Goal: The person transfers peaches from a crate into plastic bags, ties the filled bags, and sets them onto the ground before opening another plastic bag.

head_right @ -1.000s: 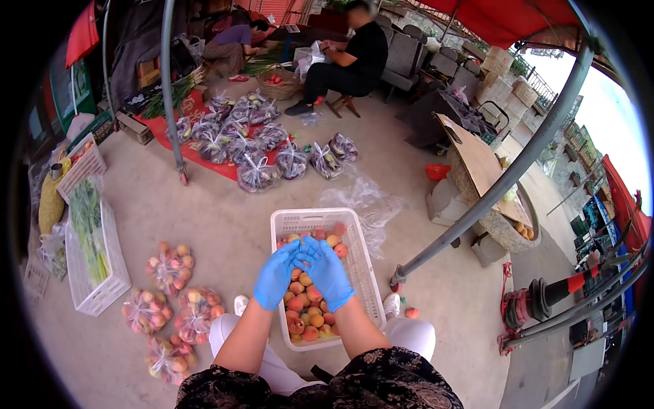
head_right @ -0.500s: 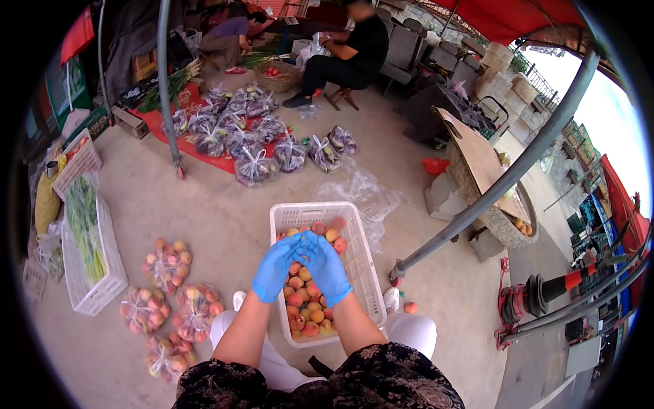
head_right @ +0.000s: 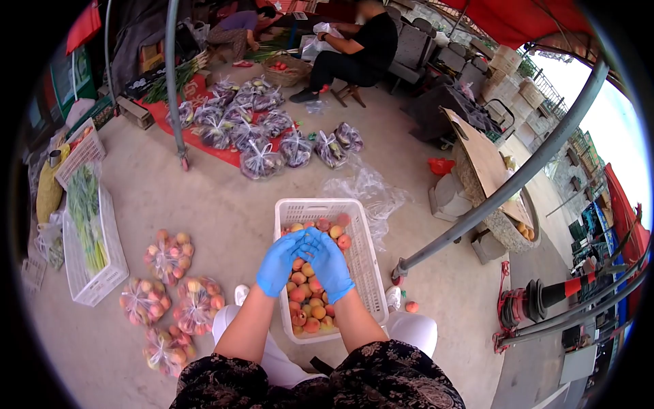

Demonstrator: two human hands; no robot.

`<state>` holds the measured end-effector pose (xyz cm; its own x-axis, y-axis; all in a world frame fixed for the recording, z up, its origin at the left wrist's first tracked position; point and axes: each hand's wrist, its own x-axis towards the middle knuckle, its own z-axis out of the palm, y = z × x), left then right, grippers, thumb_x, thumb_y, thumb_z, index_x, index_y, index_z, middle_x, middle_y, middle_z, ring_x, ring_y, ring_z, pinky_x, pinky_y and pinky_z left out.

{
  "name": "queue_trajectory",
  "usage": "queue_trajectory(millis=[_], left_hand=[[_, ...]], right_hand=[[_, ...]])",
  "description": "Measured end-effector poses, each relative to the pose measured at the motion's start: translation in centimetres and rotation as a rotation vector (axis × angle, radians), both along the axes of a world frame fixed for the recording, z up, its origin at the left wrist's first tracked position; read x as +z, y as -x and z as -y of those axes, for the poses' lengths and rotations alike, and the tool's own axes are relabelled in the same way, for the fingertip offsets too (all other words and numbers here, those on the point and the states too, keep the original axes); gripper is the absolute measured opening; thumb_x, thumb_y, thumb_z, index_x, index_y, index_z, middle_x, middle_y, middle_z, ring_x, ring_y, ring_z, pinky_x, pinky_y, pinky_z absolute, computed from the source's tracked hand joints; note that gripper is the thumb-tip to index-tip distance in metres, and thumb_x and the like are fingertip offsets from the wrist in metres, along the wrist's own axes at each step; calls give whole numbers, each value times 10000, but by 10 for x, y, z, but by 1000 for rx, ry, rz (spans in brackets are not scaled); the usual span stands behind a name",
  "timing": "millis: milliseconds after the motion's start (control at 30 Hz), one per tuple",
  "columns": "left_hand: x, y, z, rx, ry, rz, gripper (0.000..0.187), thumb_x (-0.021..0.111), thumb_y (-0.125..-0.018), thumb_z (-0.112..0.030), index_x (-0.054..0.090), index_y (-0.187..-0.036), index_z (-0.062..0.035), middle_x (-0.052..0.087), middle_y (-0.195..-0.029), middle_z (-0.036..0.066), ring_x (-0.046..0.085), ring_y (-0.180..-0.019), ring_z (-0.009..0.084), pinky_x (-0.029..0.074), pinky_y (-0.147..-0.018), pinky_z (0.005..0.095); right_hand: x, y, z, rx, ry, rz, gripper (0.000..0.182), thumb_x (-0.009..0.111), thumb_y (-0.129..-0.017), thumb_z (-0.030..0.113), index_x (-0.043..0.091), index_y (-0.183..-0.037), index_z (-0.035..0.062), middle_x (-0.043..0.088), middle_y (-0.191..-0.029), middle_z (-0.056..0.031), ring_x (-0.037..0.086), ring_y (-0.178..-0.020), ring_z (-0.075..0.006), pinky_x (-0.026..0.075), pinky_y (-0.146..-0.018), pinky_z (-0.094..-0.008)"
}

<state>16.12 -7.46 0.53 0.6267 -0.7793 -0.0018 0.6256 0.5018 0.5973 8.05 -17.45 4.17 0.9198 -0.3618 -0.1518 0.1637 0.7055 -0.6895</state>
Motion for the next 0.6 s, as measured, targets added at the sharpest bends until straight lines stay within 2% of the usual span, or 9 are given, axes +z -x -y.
queue_trajectory(millis=[200,300,600], left_hand=[[10,1,-7,-7,-17,-23,291,462,-881,-157,552,-1094,20,608,-946,94,575,-842,179,448,-785,298],[22,3,-9,-1,-72,-14,278,439,-870,-117,574,-1079,7,611,-911,49,561,-768,112,440,-685,243],[11,-1,-2,11,-102,-32,256,448,-874,-128,590,-1044,-1,614,-874,46,557,-727,109,432,-654,236]], right_hand=[[-5,-3,0,-10,-30,-34,282,476,-888,252,572,-1061,51,592,-961,-45,537,-872,-146,425,-799,-283],[-9,-3,1,-4,-31,-35,285,475,-889,256,573,-1062,52,589,-951,-46,537,-869,-150,426,-799,-286],[-15,-5,3,-11,-33,-58,324,450,-903,273,561,-1091,34,592,-966,-70,542,-872,-171,432,-800,-300]])
